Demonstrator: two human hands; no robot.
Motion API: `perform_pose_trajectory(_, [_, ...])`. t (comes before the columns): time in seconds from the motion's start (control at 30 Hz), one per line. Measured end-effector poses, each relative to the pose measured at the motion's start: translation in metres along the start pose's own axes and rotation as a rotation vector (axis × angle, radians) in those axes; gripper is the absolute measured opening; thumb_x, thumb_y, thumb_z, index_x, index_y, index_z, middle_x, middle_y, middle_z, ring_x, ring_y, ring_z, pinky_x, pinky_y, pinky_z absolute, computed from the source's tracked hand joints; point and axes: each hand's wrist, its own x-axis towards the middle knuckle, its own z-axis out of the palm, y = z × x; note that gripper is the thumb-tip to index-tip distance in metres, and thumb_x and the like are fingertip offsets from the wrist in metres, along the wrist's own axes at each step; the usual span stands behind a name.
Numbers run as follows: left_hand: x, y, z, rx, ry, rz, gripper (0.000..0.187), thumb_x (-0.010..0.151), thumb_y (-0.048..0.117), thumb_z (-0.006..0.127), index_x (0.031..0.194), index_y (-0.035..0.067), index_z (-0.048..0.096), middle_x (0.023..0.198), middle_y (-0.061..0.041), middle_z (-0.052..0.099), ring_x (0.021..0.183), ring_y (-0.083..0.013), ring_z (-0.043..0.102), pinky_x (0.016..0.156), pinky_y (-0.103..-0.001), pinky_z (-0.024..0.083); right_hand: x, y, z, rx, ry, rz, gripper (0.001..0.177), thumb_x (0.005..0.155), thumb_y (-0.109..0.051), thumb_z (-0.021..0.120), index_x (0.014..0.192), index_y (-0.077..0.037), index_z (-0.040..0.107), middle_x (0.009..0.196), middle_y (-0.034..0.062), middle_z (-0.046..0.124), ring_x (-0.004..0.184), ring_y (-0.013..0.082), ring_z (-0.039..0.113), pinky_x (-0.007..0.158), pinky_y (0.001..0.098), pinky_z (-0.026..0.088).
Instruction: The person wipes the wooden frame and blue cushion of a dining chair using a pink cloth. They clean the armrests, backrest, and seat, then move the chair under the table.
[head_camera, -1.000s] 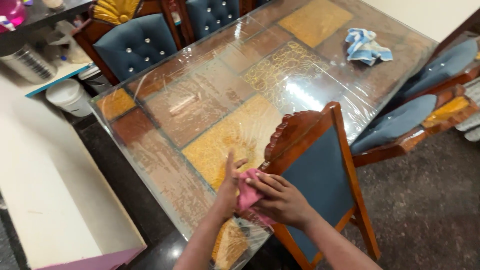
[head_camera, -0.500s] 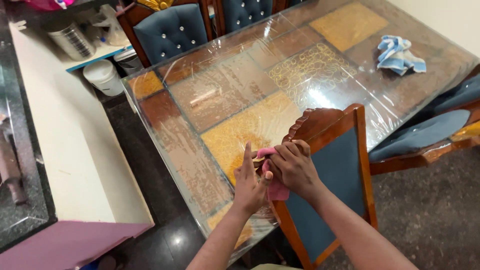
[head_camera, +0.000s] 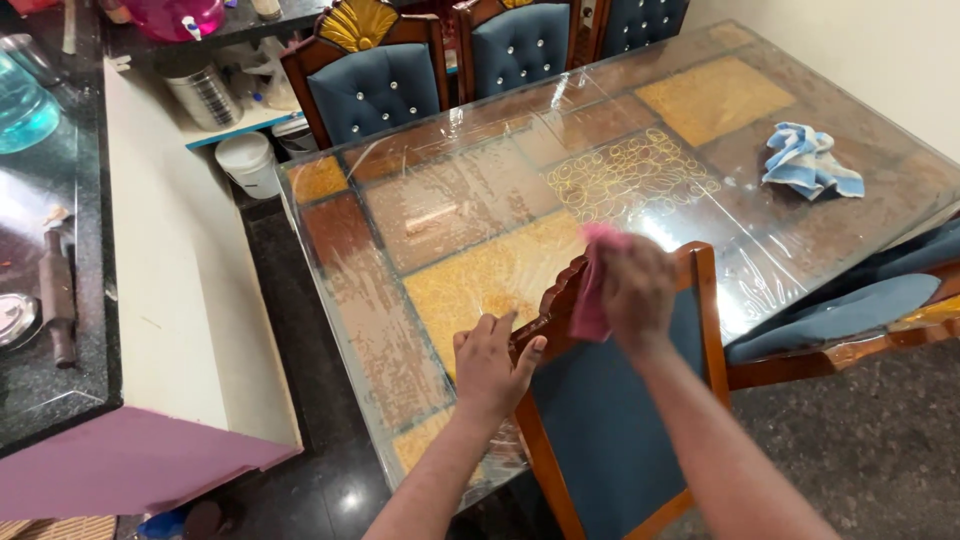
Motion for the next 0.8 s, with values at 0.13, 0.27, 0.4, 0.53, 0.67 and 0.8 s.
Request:
perform_pose_trajectory(0.13, [0.009,0.003,0.004,0.100,0.004,-0.002,0.055,0.096,0.059,0.056,0.082,0.009,0.072,0.082,-0.009,0.060,0.078,-0.0277,0.057,0.085,-0.042,0.038,-0.008,0.066,0.012,-0.081,-0.042,0.175,0.017,0.104,-0.017,0.061,0.119,-0.014,0.068,0.126,0.0103,0.067,0.129,0.0319,0.057,0.110,0.0475,0.040])
perform_pose_trajectory(0.27, [0.011,0.001,0.011,0.075,0.095,0.034,0.050,0.094,0.056,0.060,0.078,0.010,0.071,0.077,-0.008,0.059,0.072,-0.0274,0.056,0.080,-0.042,0.038,-0.027,0.114,0.010,-0.181,-0.063,0.140,0.018,0.100,-0.021,0.062,0.115,-0.014,0.068,0.133,0.0137,0.064,0.131,0.0354,0.055,0.109,0.0504,0.036])
perform_pose_trajectory(0.4, [0.009,-0.004,0.017,0.083,0.148,0.076,0.046,0.092,0.053,0.063,0.076,0.010,0.070,0.077,-0.009,0.058,0.072,-0.0272,0.056,0.080,-0.042,0.038,-0.028,0.134,0.024,-0.112,-0.062,0.060,0.017,0.097,-0.020,0.061,0.112,-0.019,0.071,0.149,0.0154,0.057,0.141,0.0377,0.048,0.114,0.0488,0.031])
perform_pose_trajectory(0.53, [0.010,-0.006,0.019,0.064,0.178,0.088,0.044,0.092,0.050,0.063,0.075,0.010,0.069,0.077,-0.009,0.058,0.073,-0.0270,0.056,0.080,-0.042,0.039,-0.030,0.123,0.037,0.040,-0.043,0.245,0.016,0.104,-0.017,0.060,0.115,-0.013,0.070,0.154,0.0108,0.054,0.147,0.0362,0.042,0.117,0.0514,0.029])
perform_pose_trajectory(0.67, [0.010,-0.007,0.018,0.051,0.153,0.080,0.044,0.093,0.049,0.061,0.075,0.009,0.068,0.077,-0.009,0.058,0.073,-0.0268,0.056,0.082,-0.042,0.039,-0.027,0.098,0.027,0.078,-0.007,0.422,0.012,0.098,-0.017,0.065,0.101,-0.015,0.076,0.149,0.0120,0.051,0.139,0.0374,0.040,0.112,0.0526,0.028])
perform_pose_trajectory(0.8, [0.010,-0.008,0.017,0.023,0.138,0.086,0.043,0.092,0.047,0.060,0.075,0.009,0.069,0.077,-0.010,0.058,0.075,-0.0272,0.056,0.083,-0.042,0.039,-0.013,0.068,0.014,0.275,0.081,0.420,0.012,0.104,-0.015,0.061,0.108,-0.010,0.071,0.150,0.0106,0.052,0.138,0.0360,0.043,0.117,0.0464,0.033])
